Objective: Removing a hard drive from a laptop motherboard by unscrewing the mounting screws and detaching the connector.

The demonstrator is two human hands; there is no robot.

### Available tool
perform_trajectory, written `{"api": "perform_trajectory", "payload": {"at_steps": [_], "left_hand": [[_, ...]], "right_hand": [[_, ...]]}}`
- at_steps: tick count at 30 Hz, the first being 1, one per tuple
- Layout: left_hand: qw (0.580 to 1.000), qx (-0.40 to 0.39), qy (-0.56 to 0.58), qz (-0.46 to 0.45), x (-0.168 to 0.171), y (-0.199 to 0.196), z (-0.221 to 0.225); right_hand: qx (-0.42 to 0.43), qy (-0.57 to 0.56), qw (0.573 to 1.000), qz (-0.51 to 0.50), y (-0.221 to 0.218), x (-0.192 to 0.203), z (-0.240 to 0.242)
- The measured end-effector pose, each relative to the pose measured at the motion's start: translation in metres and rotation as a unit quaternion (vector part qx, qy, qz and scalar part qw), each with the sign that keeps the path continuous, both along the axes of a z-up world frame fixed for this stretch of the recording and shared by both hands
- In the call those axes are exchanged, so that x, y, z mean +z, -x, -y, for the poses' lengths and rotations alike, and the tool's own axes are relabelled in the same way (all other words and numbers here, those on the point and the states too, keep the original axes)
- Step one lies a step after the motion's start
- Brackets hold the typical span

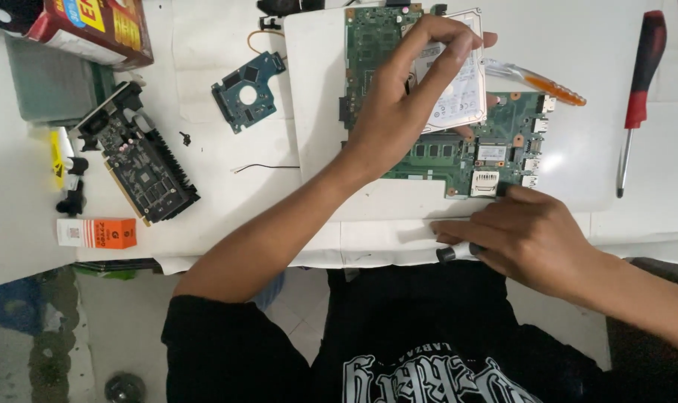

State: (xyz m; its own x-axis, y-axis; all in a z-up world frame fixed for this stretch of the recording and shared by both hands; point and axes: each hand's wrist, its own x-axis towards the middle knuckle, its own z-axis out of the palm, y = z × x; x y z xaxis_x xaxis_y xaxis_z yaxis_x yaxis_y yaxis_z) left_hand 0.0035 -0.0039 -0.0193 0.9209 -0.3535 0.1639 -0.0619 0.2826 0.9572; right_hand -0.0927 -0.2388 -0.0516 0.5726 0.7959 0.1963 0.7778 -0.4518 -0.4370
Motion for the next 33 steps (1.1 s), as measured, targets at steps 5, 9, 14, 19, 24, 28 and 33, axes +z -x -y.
{"api": "perform_trajectory", "payload": {"at_steps": [5,9,14,19,24,28,33], "left_hand": [[0.992,0.046,-0.066,0.093,-0.003,-0.003,0.001],[1.0,-0.006,0.002,0.015,-0.007,-0.002,0.0],[0.999,0.006,-0.011,0.043,-0.001,-0.002,0.001],[0.997,-0.017,0.074,-0.005,-0.006,-0.002,0.0],[0.995,-0.046,0.093,0.002,-0.007,-0.002,0.001],[0.997,-0.05,0.049,-0.018,0.007,0.0,0.0],[0.999,-0.022,0.025,0.006,0.007,0.0,0.003]], "right_hand": [[-0.003,-0.004,1.0,0.019,0.0,-0.002,-0.004],[0.007,0.001,1.0,0.029,-0.002,0.005,-0.009],[0.028,0.007,0.998,0.05,-0.002,0.003,-0.011],[0.059,0.051,0.996,0.031,-0.006,0.001,-0.01],[-0.032,-0.081,0.996,-0.021,-0.055,0.038,0.009],[-0.143,-0.11,0.982,0.059,-0.101,0.051,0.026],[-0.075,-0.189,0.975,0.087,-0.122,0.018,0.025]]}}
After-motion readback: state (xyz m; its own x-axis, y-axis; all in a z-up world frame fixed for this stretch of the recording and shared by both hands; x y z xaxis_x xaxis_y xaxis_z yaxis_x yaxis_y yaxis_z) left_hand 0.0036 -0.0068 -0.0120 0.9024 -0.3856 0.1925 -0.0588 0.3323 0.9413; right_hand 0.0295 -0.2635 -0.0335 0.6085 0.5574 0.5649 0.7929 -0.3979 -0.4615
